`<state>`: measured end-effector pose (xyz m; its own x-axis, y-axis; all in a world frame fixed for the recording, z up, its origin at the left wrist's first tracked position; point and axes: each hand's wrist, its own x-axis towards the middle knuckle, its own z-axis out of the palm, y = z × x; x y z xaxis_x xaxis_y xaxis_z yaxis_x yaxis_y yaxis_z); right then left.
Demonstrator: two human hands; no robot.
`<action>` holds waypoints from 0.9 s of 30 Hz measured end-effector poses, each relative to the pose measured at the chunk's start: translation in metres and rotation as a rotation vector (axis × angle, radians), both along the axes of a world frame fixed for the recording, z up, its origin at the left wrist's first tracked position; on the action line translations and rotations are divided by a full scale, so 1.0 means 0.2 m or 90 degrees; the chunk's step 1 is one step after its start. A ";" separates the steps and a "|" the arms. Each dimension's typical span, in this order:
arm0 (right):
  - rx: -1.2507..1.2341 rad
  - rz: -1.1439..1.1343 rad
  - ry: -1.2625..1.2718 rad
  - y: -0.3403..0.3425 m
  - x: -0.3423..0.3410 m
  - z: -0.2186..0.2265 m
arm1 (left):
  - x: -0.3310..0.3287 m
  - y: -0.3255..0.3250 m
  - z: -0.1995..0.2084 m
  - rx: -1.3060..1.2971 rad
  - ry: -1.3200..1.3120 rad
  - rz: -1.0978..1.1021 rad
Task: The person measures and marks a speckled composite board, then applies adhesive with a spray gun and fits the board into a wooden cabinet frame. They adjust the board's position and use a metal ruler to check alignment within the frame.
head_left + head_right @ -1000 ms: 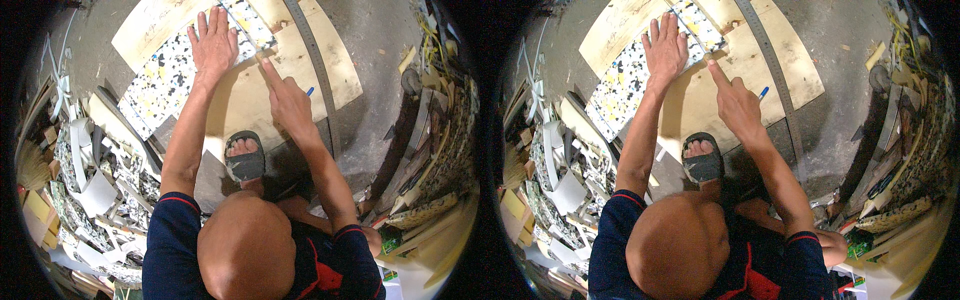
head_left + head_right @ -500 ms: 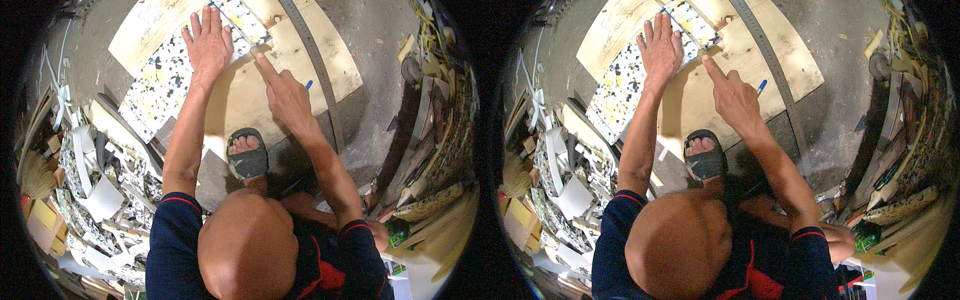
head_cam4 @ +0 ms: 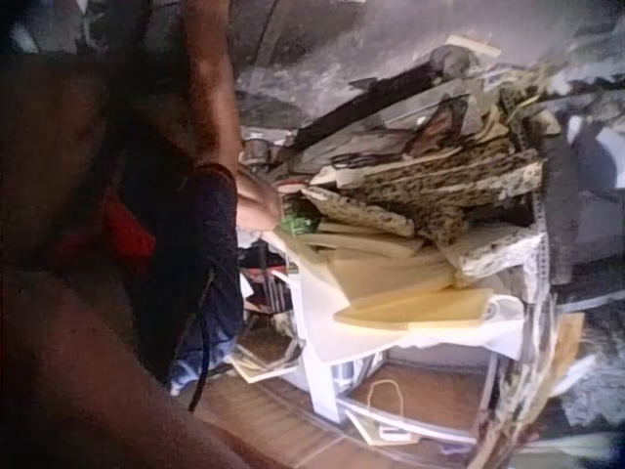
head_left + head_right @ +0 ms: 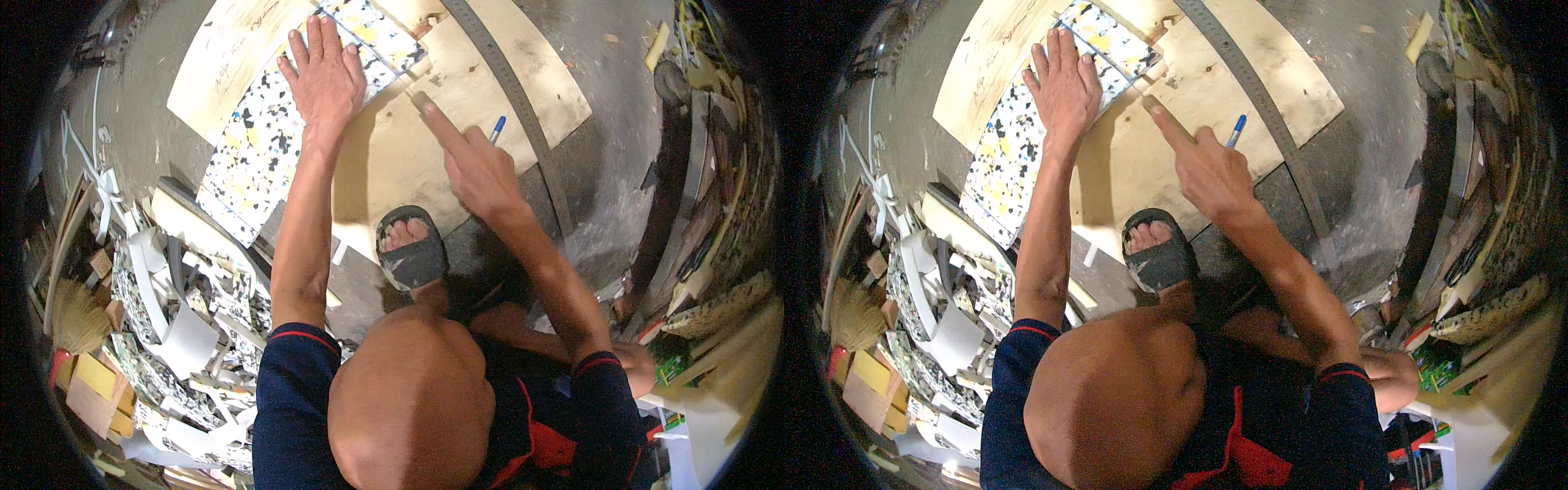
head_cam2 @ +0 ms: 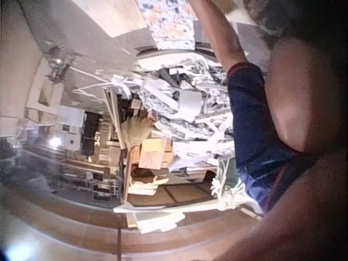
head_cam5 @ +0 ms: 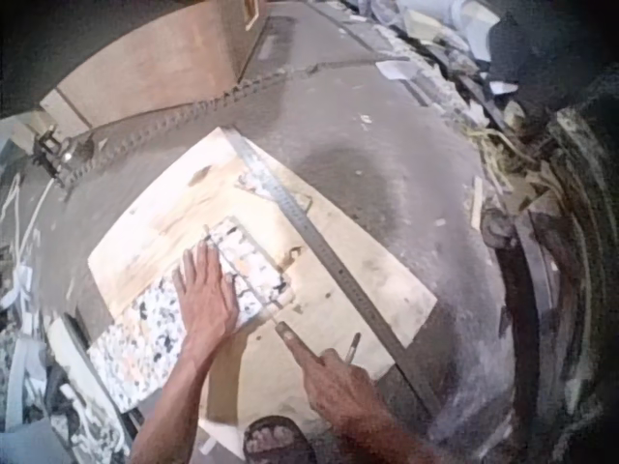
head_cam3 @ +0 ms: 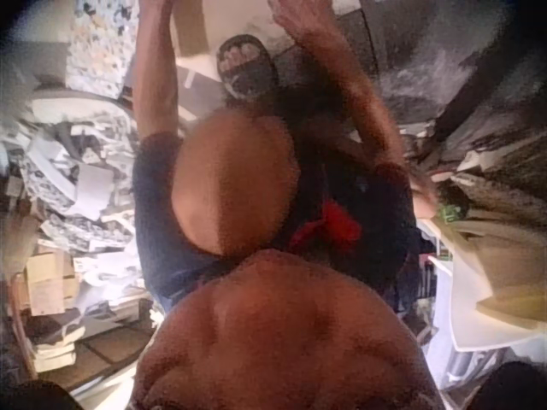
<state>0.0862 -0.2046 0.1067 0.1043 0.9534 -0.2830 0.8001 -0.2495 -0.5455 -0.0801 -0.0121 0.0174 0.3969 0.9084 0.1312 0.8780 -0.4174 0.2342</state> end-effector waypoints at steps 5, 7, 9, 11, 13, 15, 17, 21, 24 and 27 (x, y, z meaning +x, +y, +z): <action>0.027 -0.007 0.010 0.05 -0.02 -0.07 | 0.01 0.00 0.01 -0.011 0.013 0.009; 0.007 -0.006 -0.017 -0.01 -0.01 -0.08 | 0.01 0.01 0.02 -0.015 0.015 0.011; 0.031 -0.005 -0.021 -0.11 0.00 -0.08 | 0.01 0.01 0.02 -0.019 0.024 0.012; 0.107 -0.004 -0.002 -0.21 0.03 -0.08 | 0.01 0.01 0.02 -0.017 0.022 0.008; 0.092 0.013 -0.035 -0.29 0.06 -0.07 | 0.01 0.00 0.01 -0.017 0.023 0.007; 0.089 0.014 -0.035 -0.32 0.07 -0.06 | 0.00 0.00 0.01 -0.017 0.030 0.003; 0.091 -0.003 -0.006 -0.31 0.07 -0.05 | 0.00 0.00 0.01 -0.025 0.027 0.001; 0.016 -0.007 -0.011 -0.20 0.04 -0.06 | 0.00 0.00 0.02 -0.043 0.033 -0.001; -0.007 -0.011 -0.025 -0.16 0.03 -0.07 | 0.01 0.00 0.03 -0.042 0.034 -0.004; -0.026 -0.008 -0.039 -0.20 0.03 -0.08 | 0.01 0.00 0.03 -0.031 0.028 -0.005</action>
